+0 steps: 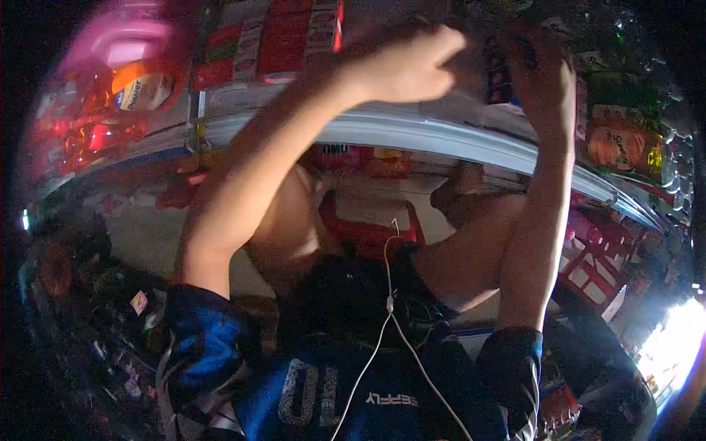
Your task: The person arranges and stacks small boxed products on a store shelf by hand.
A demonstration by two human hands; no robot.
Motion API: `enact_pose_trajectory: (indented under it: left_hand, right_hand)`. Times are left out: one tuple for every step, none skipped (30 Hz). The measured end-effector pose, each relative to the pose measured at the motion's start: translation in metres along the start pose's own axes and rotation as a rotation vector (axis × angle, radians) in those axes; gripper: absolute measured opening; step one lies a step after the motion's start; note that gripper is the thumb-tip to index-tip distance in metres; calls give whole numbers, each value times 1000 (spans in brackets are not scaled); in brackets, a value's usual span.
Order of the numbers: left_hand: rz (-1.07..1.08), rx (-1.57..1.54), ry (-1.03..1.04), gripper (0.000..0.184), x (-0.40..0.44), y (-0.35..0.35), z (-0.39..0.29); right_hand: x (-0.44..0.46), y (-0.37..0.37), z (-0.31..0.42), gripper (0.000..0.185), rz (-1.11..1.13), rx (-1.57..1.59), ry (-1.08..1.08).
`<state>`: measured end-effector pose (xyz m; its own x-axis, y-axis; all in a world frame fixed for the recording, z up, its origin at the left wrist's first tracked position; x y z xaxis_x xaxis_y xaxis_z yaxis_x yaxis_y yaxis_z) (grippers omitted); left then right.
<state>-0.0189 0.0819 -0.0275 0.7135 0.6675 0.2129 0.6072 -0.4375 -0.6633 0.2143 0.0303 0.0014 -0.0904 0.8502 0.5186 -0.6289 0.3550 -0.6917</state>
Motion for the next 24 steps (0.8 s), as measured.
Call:
enact_pose_trajectory:
  left_hand:
    - [-70,-43,28,41,-7,-10,10]
    - [-274,91,174,52,-17,-26,30]
    - [-197,80,40,53,-29,-57,25]
    - [-119,113,-195,55,-38,-80,11]
    - [-84,151,-409,58,-44,-98,-2]
    - [-75,159,-573,61,-46,-112,-6]
    - [-85,134,-676,65,-46,-124,-10]
    - [-142,-70,-466,61,-54,-128,12]
    - [-153,-305,-238,58,-64,-132,32]
    - [-112,-512,-20,54,-63,-137,21]
    - [-109,-236,-410,50,-59,-136,22]
    - [-119,-87,-598,48,-56,-136,18]
    - [-101,56,-787,47,-54,-135,14]
    - [-147,134,-753,44,-56,-134,27]
    - [-191,212,-717,42,-55,-132,30]
    - [-187,211,-716,42,-56,-130,34]
    - [-198,222,-672,41,-56,-127,37]
    - [-206,229,-630,40,-55,-126,37]
    - [-205,225,-628,40,-52,-125,38]
    - [-194,234,-611,38,-48,-124,39]
    - [-184,244,-594,37,-45,-124,40]
    - [-183,242,-594,37,-43,-123,45]
    - [-208,206,-602,34,-42,-123,50]
    - [-235,170,-610,31,-40,-123,55]
  right_hand:
    - [10,6,32,28,55,-120,-158]
    - [18,18,58,30,105,-239,-320]
    - [17,35,70,30,77,-235,-351]
    - [17,51,80,30,46,-234,-383]
    - [21,62,95,32,84,-168,-460]
    - [22,73,108,35,84,-137,-541]
    - [24,83,120,40,172,-67,-464]
    - [25,90,129,45,211,-10,-367]
    - [26,98,139,51,244,43,-268]
    - [28,105,138,51,245,44,-269]
    - [31,117,134,51,242,33,-289]
    - [34,123,132,52,235,20,-311]
    - [35,128,130,52,236,20,-310]
    - [34,133,126,50,258,-25,-238]
    - [34,132,125,50,269,-49,-198]
    - [35,131,124,50,281,-72,-159]
    - [35,127,121,48,343,-112,-190]
    - [33,125,119,47,378,-133,-202]
    - [32,124,117,47,413,-155,-215]
    - [29,123,115,45,337,-80,-195]
    - [29,119,116,43,258,-5,-176]
    - [29,115,117,43,260,-6,-175]
    - [28,110,117,43,258,-29,-154]
    - [28,105,118,43,256,-52,-136]
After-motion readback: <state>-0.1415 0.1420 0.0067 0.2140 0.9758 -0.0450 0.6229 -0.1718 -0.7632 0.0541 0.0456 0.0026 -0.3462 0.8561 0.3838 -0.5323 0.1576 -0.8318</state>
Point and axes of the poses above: each hand's wrist, its own x-axis towards the middle knuckle, its own y-axis out of the palm, z = x × y, the point moved 2 cm from there along x, towards the middle knuckle, and after that the axes turned 8 degrees about -y, right-handed, at the moved point
